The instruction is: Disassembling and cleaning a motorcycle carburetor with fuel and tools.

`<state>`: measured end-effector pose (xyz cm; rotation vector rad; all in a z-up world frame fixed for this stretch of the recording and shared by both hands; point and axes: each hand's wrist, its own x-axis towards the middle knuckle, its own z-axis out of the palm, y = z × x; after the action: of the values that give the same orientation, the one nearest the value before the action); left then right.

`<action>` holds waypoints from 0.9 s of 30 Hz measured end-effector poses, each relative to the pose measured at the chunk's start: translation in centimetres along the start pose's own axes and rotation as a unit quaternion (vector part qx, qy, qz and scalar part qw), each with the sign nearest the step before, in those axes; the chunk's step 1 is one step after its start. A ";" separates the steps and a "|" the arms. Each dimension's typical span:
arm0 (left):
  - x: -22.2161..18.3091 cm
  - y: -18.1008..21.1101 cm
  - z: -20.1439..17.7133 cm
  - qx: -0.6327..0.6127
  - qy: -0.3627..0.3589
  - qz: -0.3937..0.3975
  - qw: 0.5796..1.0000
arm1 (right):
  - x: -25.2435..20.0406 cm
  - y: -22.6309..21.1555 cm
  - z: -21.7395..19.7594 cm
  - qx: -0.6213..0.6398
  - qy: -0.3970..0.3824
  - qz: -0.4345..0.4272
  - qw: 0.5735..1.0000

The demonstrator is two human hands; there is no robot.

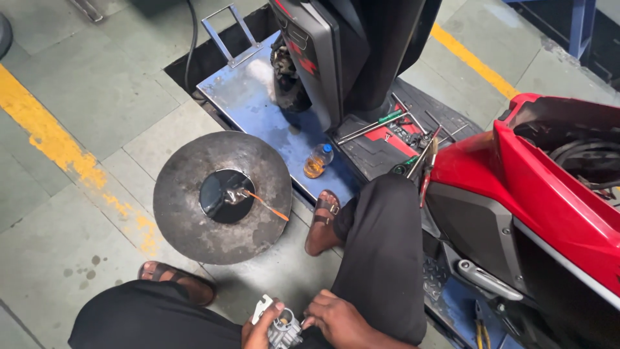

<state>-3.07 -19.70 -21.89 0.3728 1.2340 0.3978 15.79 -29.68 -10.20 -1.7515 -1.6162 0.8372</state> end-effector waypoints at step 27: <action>-10.5 14.0 9.4 -0.106 -0.173 0.151 0.967 | 11.4 -9.1 -16.3 -0.209 -0.135 -0.280 0.927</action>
<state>1.71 -13.16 -3.75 0.4278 0.7843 0.6901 23.66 -17.89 6.44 -1.3314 -2.4643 0.4882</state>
